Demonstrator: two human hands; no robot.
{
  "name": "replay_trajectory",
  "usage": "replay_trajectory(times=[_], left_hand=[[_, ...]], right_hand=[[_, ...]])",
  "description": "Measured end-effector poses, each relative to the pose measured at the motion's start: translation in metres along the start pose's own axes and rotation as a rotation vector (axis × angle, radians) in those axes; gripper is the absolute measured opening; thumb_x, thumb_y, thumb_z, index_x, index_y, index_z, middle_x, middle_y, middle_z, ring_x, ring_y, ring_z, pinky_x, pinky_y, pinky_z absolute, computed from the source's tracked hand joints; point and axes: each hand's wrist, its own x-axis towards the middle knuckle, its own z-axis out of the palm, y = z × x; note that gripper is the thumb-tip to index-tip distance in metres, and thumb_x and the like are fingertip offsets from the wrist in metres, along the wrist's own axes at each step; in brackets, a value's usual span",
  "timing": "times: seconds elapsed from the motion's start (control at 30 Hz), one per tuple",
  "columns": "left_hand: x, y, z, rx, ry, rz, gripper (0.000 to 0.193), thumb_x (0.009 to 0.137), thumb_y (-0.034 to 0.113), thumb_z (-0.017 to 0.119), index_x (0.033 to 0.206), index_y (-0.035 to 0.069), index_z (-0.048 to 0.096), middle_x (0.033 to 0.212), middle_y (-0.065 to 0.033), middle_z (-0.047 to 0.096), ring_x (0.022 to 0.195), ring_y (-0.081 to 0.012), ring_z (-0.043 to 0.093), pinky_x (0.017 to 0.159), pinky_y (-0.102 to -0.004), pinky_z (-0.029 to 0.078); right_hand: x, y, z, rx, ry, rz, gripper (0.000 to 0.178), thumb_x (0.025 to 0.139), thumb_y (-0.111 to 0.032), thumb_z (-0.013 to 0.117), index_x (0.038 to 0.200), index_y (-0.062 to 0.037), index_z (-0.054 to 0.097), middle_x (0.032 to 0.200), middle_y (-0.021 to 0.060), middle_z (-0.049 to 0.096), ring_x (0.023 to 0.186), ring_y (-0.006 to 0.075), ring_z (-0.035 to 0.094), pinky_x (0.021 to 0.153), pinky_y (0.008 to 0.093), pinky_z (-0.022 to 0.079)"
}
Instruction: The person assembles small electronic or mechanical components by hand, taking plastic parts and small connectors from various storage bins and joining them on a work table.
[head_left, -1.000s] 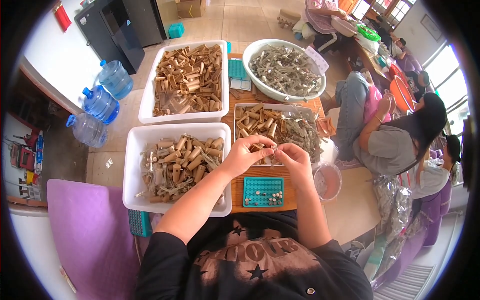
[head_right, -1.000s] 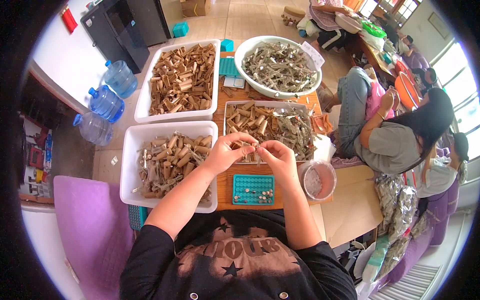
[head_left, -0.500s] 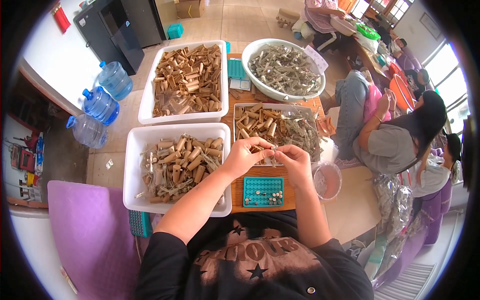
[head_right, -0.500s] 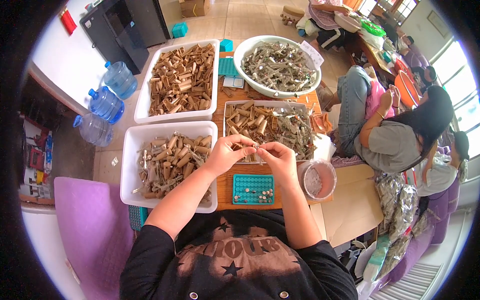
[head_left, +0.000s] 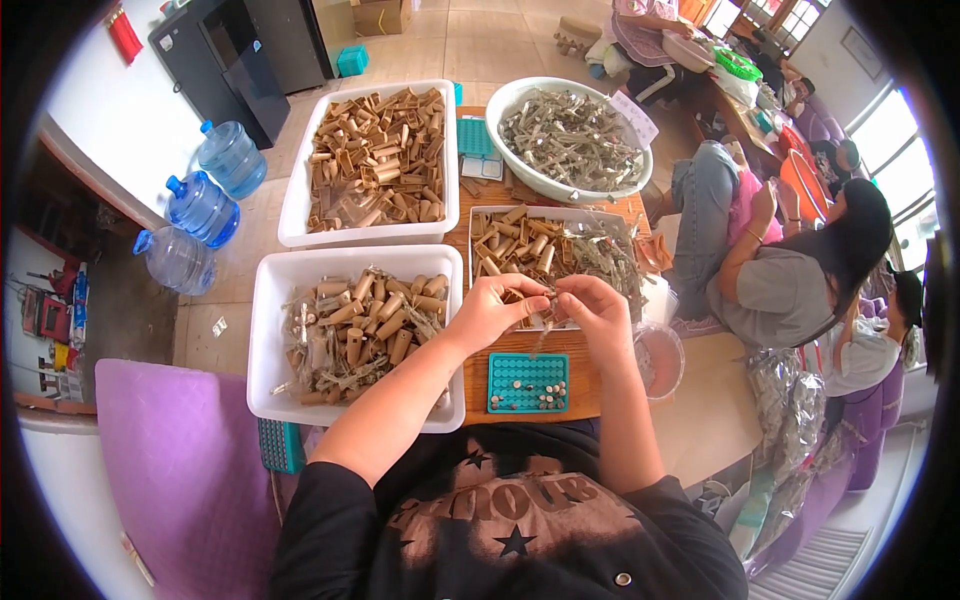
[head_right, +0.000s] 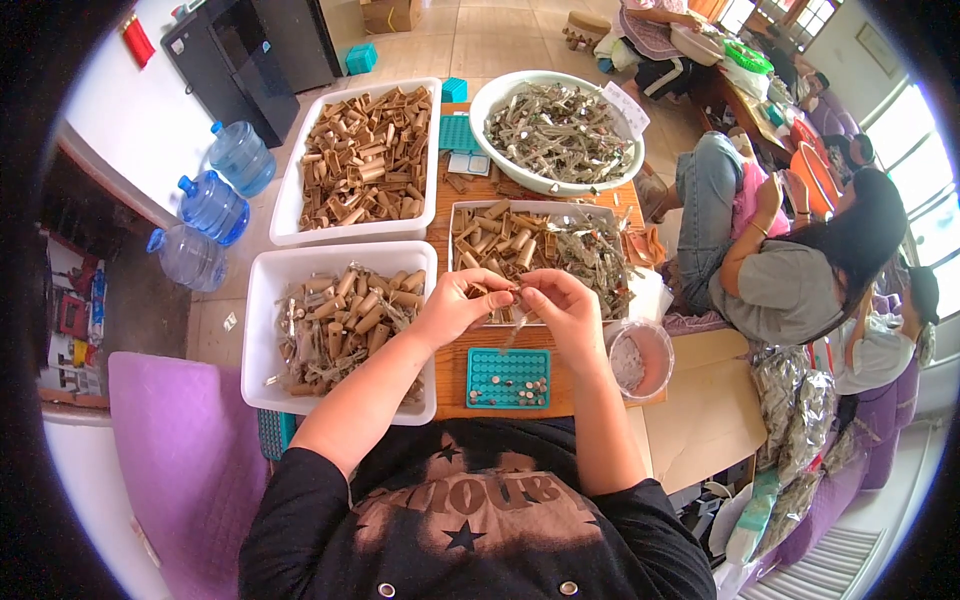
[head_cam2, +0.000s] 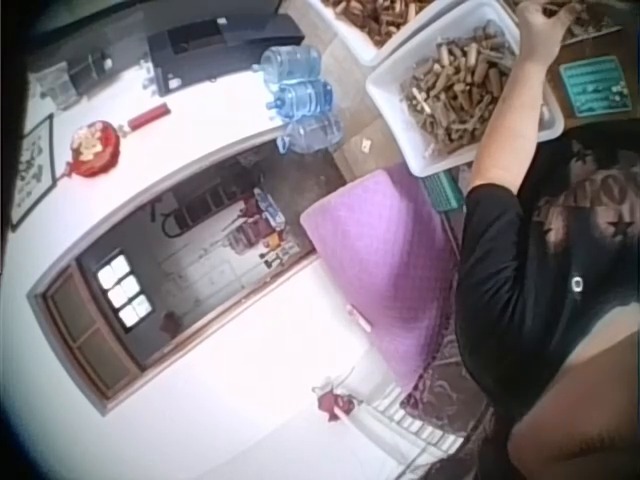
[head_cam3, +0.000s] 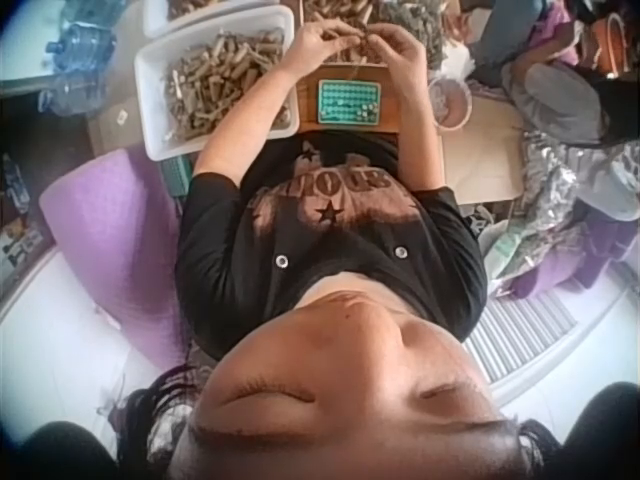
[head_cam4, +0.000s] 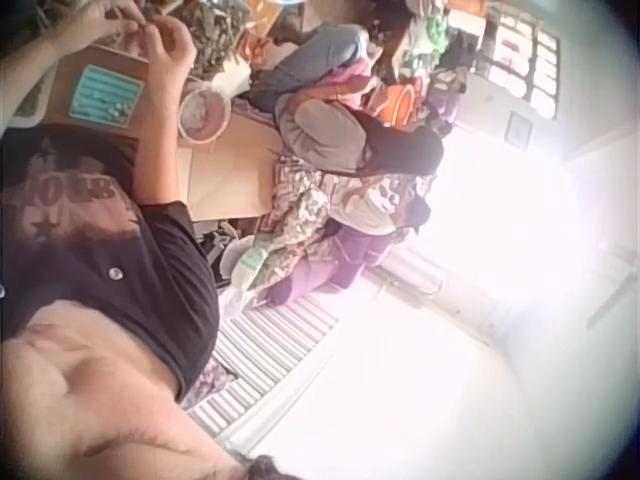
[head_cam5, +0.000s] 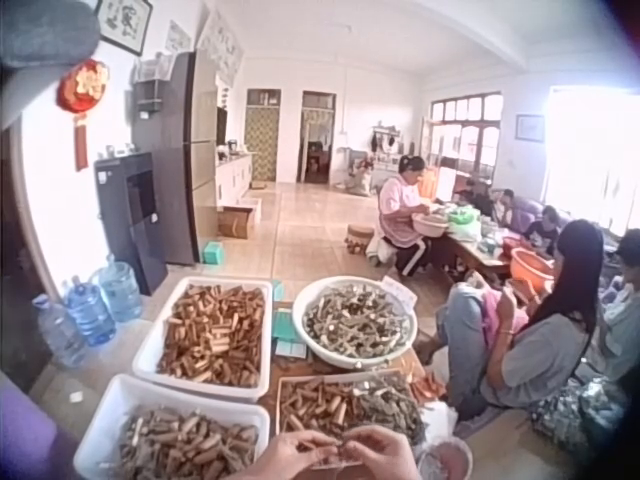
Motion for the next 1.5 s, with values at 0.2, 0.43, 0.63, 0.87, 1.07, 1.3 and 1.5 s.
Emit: replay_trajectory(times=[0.2, 0.43, 0.63, 0.87, 1.07, 1.3, 1.5], left_hand=[[0.002, -0.003, 0.001, -0.055, -0.035, -0.029, 0.021, 0.082, 0.018, 0.070, 0.095, 0.002, 0.066, 0.065, 0.0005, 0.060, 0.047, -0.0036, 0.044, 0.043, -0.0187, 0.033], [0.000, 0.000, 0.003, 0.057, -0.015, -0.024, 0.019, 0.082, 0.017, 0.070, 0.094, 0.003, 0.066, 0.065, 0.0005, 0.061, 0.047, -0.0033, 0.044, 0.042, -0.0185, 0.032], [0.001, -0.004, 0.004, 0.112, 0.042, 0.028, 0.018, 0.082, 0.016, 0.070, 0.094, 0.003, 0.067, 0.064, 0.0009, 0.061, 0.048, -0.0025, 0.044, 0.043, -0.0185, 0.032], [0.004, -0.010, 0.005, 0.158, 0.108, 0.138, 0.019, 0.083, 0.018, 0.069, 0.095, 0.004, 0.066, 0.067, 0.0010, 0.059, 0.053, -0.0030, 0.046, 0.045, -0.0191, 0.034], [0.004, -0.013, 0.003, -0.273, 0.039, -0.086, 0.024, 0.083, 0.022, 0.069, 0.098, 0.005, 0.062, 0.071, 0.0008, 0.056, 0.053, -0.0046, 0.041, 0.046, -0.0197, 0.032], [0.005, -0.009, -0.001, -0.599, -0.099, -0.114, 0.032, 0.090, 0.021, 0.045, 0.114, 0.002, 0.054, 0.071, 0.0018, 0.046, 0.060, -0.0080, 0.039, 0.056, -0.0214, 0.034], [0.006, -0.005, -0.001, -0.470, -0.150, 0.106, 0.044, 0.091, 0.013, 0.039, 0.133, 0.000, 0.038, 0.109, -0.0078, 0.052, 0.093, -0.0137, 0.049, 0.083, -0.0283, 0.040]], right_hand=[[-0.001, -0.013, 0.003, -0.525, 0.020, -0.245, 0.012, 0.078, 0.000, 0.065, 0.090, -0.0010, 0.066, 0.083, 0.0072, 0.066, 0.077, 0.0123, 0.062, 0.067, 0.0248, 0.050], [-0.003, 0.002, 0.005, -0.524, 0.124, -0.311, 0.008, 0.076, -0.002, 0.067, 0.084, -0.0011, 0.067, 0.077, 0.0083, 0.066, 0.070, 0.0150, 0.064, 0.064, 0.0254, 0.050], [-0.003, -0.002, 0.010, -0.440, 0.143, -0.143, 0.009, 0.079, -0.004, 0.066, 0.086, 0.0007, 0.067, 0.073, 0.0057, 0.066, 0.067, 0.0087, 0.060, 0.062, 0.0225, 0.048], [0.001, 0.009, 0.009, -0.382, 0.132, -0.088, 0.011, 0.080, -0.005, 0.066, 0.090, 0.0004, 0.066, 0.075, 0.0043, 0.065, 0.067, 0.0080, 0.059, 0.062, 0.0222, 0.048], [-0.005, 0.019, 0.019, -0.509, 0.179, -0.457, 0.015, 0.077, -0.001, 0.068, 0.091, -0.0002, 0.062, 0.083, 0.0033, 0.063, 0.072, 0.0094, 0.061, 0.064, 0.0231, 0.049], [-0.003, 0.017, 0.013, -0.154, 0.211, -0.091, 0.008, 0.079, 0.000, 0.065, 0.087, 0.0002, 0.061, 0.080, 0.0020, 0.062, 0.074, 0.0097, 0.061, 0.066, 0.0220, 0.048], [-0.005, 0.003, 0.005, 0.194, 0.047, 0.101, 0.006, 0.083, -0.007, 0.061, 0.084, -0.0013, 0.060, 0.078, 0.0016, 0.060, 0.073, 0.0110, 0.059, 0.072, 0.0238, 0.047]])
